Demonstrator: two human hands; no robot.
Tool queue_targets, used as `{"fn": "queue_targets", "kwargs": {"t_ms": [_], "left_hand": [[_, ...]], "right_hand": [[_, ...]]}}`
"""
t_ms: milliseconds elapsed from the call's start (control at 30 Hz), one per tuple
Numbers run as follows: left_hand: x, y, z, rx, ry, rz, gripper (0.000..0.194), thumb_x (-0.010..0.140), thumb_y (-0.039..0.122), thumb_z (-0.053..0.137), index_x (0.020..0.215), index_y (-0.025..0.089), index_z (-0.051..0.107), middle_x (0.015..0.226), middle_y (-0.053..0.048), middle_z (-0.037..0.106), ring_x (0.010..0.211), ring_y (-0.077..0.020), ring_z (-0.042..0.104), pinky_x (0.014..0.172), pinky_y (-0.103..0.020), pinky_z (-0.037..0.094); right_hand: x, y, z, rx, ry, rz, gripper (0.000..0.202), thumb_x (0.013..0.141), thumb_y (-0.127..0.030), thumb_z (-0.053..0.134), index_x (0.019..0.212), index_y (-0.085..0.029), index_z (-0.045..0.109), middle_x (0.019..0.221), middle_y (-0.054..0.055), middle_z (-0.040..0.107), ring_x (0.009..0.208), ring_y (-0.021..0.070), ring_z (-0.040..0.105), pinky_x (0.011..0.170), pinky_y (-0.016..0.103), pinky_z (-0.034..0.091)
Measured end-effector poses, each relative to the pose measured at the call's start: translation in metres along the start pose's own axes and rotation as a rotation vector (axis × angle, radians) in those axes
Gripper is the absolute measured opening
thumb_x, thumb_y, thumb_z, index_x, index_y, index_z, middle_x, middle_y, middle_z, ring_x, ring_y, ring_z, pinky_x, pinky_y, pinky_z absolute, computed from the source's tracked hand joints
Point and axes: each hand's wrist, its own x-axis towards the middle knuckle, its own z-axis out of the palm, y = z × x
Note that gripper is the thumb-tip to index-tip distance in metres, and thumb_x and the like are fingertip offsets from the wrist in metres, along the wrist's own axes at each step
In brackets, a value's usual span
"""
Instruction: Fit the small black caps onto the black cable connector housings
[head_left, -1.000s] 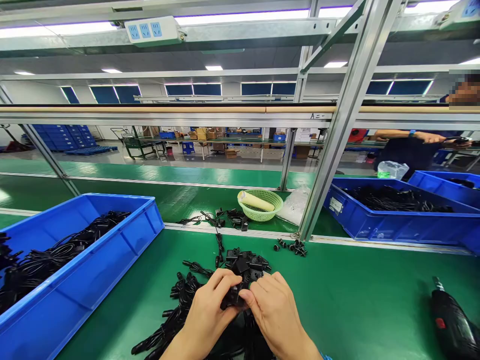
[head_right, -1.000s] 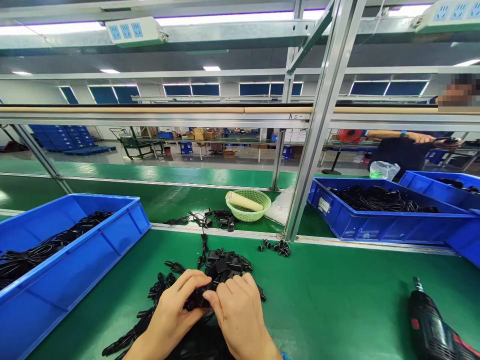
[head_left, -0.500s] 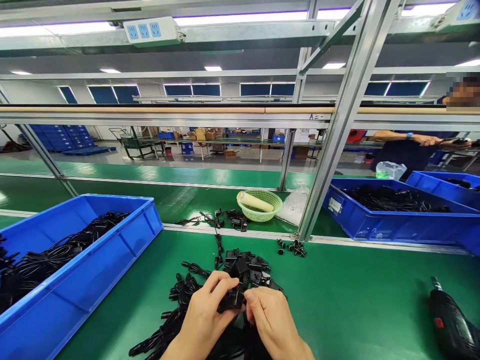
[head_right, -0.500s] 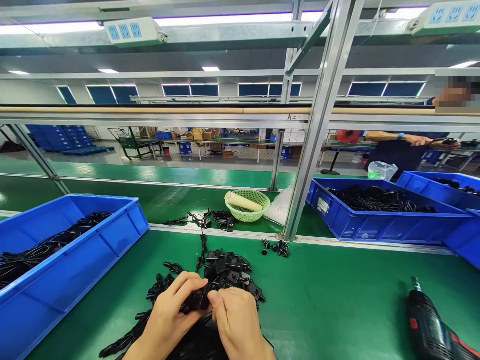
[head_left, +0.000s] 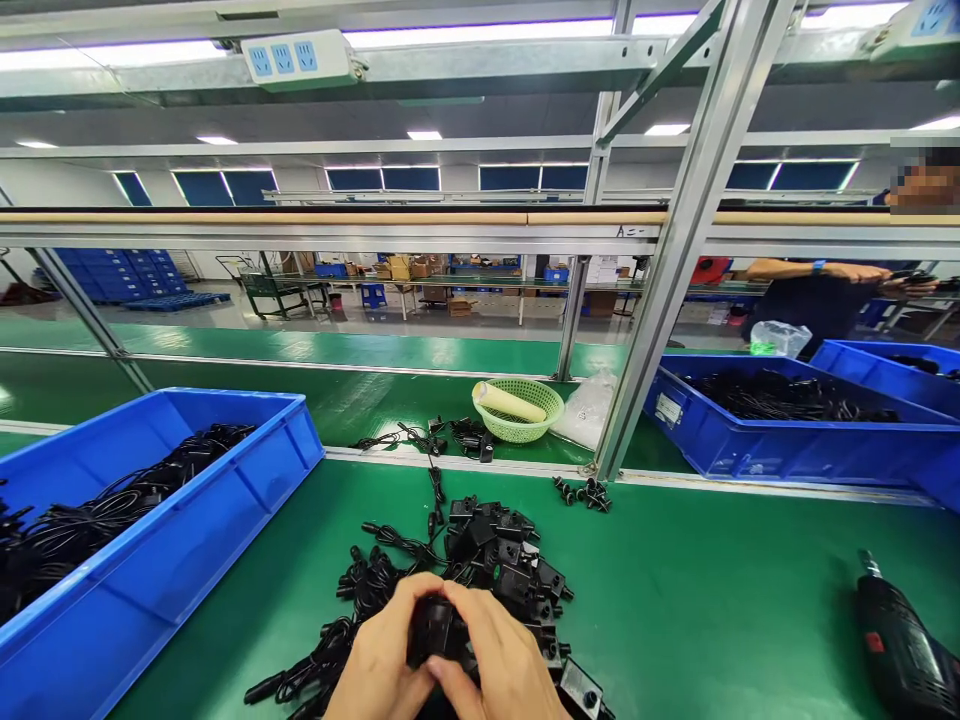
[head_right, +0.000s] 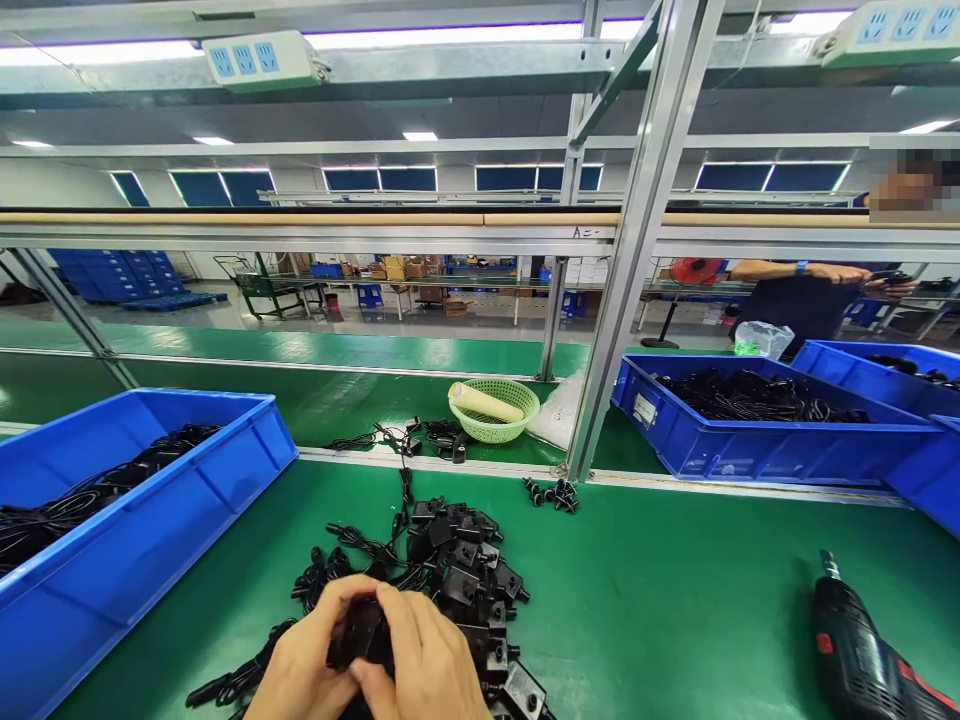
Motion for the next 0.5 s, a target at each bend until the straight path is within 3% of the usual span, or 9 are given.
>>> {"fn": "queue_targets", "kwargs": {"t_ms": [67,133,200,267,400,500], "left_hand": [[0.002,-0.010,-0.010,0.048,-0.061,-0.094,0.066,0.074,0.010,0.059,0.135,0.030,0.044,0.111,-0.003,0.069,0.079,-0.0164,0.069,0.070,-0.024,0.057],[0.007,-0.023,-0.025,0.130,-0.172,-0.134,0.039,0.080,0.017,0.060,0.118,0.028,0.059,0.096,-0.001,0.071,0.076,-0.0172,0.068,0.072,-0.026,0.056],[0.014,-0.033,-0.044,0.183,-0.239,-0.143,0.009,0.090,0.028,0.055,0.090,0.024,0.063,0.077,0.000,0.067,0.070,-0.0169,0.064,0.070,-0.027,0.053],[0.020,-0.040,-0.061,0.194,-0.212,-0.163,0.022,0.095,0.037,0.051,0.083,0.022,0.060,0.071,0.000,0.062,0.065,-0.0156,0.059,0.063,-0.024,0.049],[0.031,-0.037,-0.080,0.190,-0.079,-0.158,0.029,0.089,0.048,0.064,0.099,0.022,0.062,0.089,-0.002,0.064,0.074,-0.0152,0.059,0.059,-0.021,0.046],[0.038,-0.032,-0.080,0.168,-0.209,-0.108,0.025,0.092,0.045,0.061,0.106,0.024,0.065,0.103,-0.004,0.065,0.084,-0.0160,0.063,0.066,-0.021,0.050]], "right_hand": [[0.007,0.002,-0.003,0.145,-0.049,0.070,0.031,0.101,-0.037,0.043,0.128,-0.023,0.051,0.114,0.003,0.063,0.102,0.0130,0.064,0.088,0.021,0.053],[0.020,0.013,-0.011,0.329,-0.051,0.256,0.031,0.093,-0.029,0.056,0.124,-0.022,0.053,0.115,0.002,0.063,0.102,0.0112,0.064,0.089,0.019,0.053],[0.035,0.031,-0.020,0.490,-0.035,0.484,0.036,0.088,-0.030,0.062,0.121,-0.020,0.053,0.113,0.003,0.064,0.097,0.0114,0.065,0.086,0.020,0.054],[0.047,0.055,-0.027,0.563,-0.084,0.599,0.041,0.083,-0.034,0.065,0.119,-0.017,0.054,0.111,0.005,0.065,0.095,0.0133,0.065,0.087,0.024,0.054],[0.051,0.094,-0.030,0.333,-0.218,0.619,0.034,0.081,-0.033,0.064,0.111,-0.018,0.062,0.109,0.003,0.062,0.091,0.0144,0.060,0.081,0.028,0.049],[0.039,0.106,-0.026,0.165,-0.248,0.615,0.031,0.083,-0.026,0.063,0.113,-0.020,0.065,0.112,0.003,0.060,0.098,0.0165,0.056,0.081,0.029,0.044]]}}
